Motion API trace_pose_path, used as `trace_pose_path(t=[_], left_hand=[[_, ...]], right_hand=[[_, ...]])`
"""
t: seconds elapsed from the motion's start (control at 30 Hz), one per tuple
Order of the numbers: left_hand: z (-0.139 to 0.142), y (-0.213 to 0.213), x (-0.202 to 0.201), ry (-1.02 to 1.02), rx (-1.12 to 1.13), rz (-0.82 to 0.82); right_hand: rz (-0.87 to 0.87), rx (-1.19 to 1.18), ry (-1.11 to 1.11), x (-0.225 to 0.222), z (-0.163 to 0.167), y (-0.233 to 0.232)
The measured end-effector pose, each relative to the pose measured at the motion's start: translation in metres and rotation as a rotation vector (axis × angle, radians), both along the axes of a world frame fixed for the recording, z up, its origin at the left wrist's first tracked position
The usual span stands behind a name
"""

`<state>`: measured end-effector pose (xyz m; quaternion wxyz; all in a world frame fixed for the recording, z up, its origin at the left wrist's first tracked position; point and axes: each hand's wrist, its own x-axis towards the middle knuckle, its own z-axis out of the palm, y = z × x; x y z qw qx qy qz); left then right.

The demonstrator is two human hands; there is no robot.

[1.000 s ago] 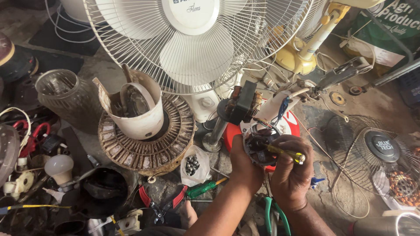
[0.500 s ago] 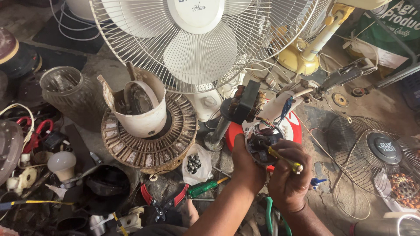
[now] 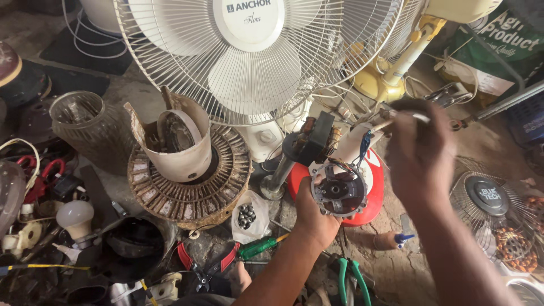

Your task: The person repairs an electric fan on the floor of a cluttered workshop. They handle the fan motor housing, manipulate its wiring and components by hand, pick up and set down small parts, and use a screwdriver and pliers to work on the fan head assembly.

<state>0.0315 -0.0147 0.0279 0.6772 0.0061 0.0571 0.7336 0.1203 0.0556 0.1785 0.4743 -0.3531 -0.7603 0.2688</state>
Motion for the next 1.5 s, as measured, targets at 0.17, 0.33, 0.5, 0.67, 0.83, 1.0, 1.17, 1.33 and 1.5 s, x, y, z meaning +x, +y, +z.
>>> trace_pose_path(t=[0.17,0.33,0.5,0.67,0.83,1.0,1.17,1.33,1.5], left_hand=[[0.001,0.004,0.000,-0.035,-0.118,-0.050],[0.001,0.006,0.003,-0.003,-0.137,-0.014],[0.002,0.016,0.004,0.032,-0.079,0.030],[-0.002,0.018,0.001,0.093,-0.042,0.055],[-0.007,0.018,-0.004,0.076,-0.097,0.050],[-0.012,0.018,-0.006,0.055,-0.007,0.005],[-0.011,0.015,-0.010,0.043,-0.034,0.017],[-0.007,0.009,-0.020,0.056,0.098,0.023],[-0.001,0.006,-0.026,0.058,-0.047,-0.009]], right_hand=[[0.268,0.160,-0.739,-0.036,0.012,0.043],[0.184,-0.057,-1.022,-0.064,0.021,0.038],[0.150,-0.116,-0.956,-0.072,0.030,0.031],[0.187,-0.034,-0.959,-0.078,0.024,0.040],[0.290,0.004,-0.893,-0.078,0.014,0.051],[0.209,0.070,-0.835,-0.068,0.025,0.042],[0.071,-0.195,-0.122,-0.007,0.036,0.018],[0.011,-0.296,0.430,0.065,-0.002,-0.001],[-0.012,-0.629,0.520,0.082,-0.048,-0.048]])
